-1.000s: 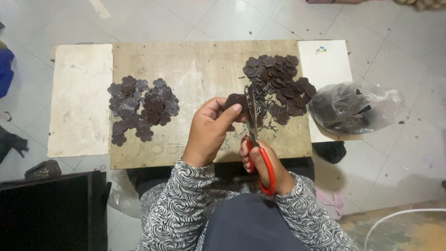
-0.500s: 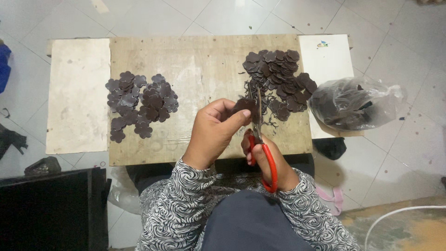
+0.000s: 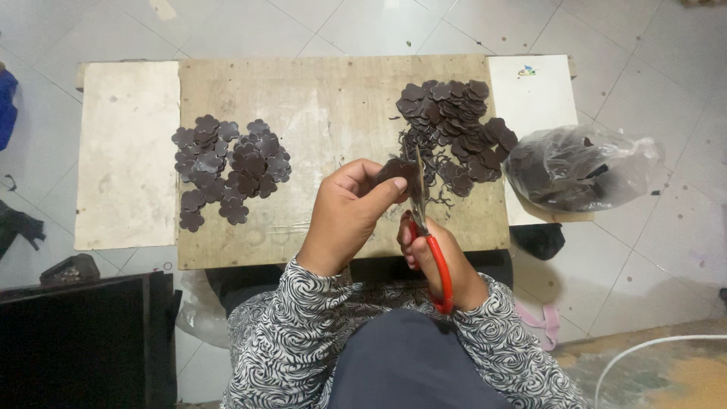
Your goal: The person trims the edges of dark brown flower-shaped leather pieces using red-handled scissors. They hold each piece in the left hand and cut small excess bits from the perimeter, then place the trimmed pieces into a growing pile on the left side of the table.
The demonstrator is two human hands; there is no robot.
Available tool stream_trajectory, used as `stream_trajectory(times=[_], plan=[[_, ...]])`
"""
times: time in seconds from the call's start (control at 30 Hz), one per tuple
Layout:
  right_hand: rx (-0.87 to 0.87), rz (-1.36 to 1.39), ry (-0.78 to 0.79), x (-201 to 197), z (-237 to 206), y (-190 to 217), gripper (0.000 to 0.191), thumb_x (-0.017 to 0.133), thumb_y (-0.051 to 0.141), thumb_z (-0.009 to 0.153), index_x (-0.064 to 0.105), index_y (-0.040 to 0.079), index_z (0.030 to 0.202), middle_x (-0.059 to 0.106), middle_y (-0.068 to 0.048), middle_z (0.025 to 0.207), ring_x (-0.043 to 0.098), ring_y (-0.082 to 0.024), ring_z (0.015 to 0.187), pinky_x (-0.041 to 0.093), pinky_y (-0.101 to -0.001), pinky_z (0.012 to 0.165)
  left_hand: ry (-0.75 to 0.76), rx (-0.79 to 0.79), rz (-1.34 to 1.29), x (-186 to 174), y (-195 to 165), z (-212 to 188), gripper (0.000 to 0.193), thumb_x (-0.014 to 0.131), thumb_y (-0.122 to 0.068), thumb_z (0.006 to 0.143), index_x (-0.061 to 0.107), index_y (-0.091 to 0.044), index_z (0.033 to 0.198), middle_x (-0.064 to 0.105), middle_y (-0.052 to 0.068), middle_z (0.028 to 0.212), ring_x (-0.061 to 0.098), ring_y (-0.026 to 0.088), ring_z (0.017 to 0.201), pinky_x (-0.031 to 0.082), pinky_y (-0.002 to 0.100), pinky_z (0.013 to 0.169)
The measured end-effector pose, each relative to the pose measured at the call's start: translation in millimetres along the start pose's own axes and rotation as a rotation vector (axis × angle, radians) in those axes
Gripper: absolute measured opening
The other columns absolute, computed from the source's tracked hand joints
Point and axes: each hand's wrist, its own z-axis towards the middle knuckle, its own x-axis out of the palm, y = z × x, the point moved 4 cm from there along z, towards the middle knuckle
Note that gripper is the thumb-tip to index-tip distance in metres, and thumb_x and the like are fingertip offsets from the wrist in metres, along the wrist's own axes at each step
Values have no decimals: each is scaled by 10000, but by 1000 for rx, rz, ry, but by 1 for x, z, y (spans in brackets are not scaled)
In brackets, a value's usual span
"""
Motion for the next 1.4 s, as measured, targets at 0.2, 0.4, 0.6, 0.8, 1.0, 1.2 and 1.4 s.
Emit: stream_trajectory(times=[0.2,0.4,0.6,0.8,1.0,1.2,1.4], plan=[[-1,-19,15,0,0,0,618,495,705,978,483,87,968,447,22,802,436,-80,704,404,-231,624,-8,-7,41,-3,0,0,128,712,-90,938,680,27,976,747,73,883,696,100,814,577,248,763],[6,-6,54,-2,1,2,613,515,703,969,483,91,976,452,25,820,428,-76,713,403,-227,627,-8,-13,53,-4,1,2,126,717,-89,935,680,24,974,744,73,870,689,96,797,564,243,745],[22,21,65,-2,2,3,611,532,701,962,471,94,945,416,34,803,399,-71,678,370,-225,583,-10,-11,60,-6,-2,1,116,719,-75,928,679,25,971,745,70,874,696,97,796,568,243,734],[38,44,66,-2,2,3,596,539,695,959,462,105,917,403,47,778,386,-59,645,351,-217,549,-28,-16,81,-6,-4,0,115,724,-68,926,679,30,967,743,73,866,696,99,788,573,237,717],[44,41,48,-2,2,3,593,548,689,961,474,102,916,414,47,770,396,-57,649,352,-216,557,-24,-18,31,-6,-3,0,118,726,-56,929,678,36,985,739,72,886,694,96,802,572,236,728],[57,50,45,-4,2,-1,580,557,675,962,473,104,905,418,47,767,389,-57,637,342,-217,545,-19,-2,-17,-6,-2,2,131,725,-41,926,671,42,1012,738,77,926,699,102,824,586,247,761],[90,96,46,-6,2,-8,561,575,646,966,469,99,902,405,45,767,381,-58,643,328,-217,541,-6,22,-27,-7,-5,3,183,710,-22,938,650,52,1094,743,83,969,705,103,865,598,245,802]])
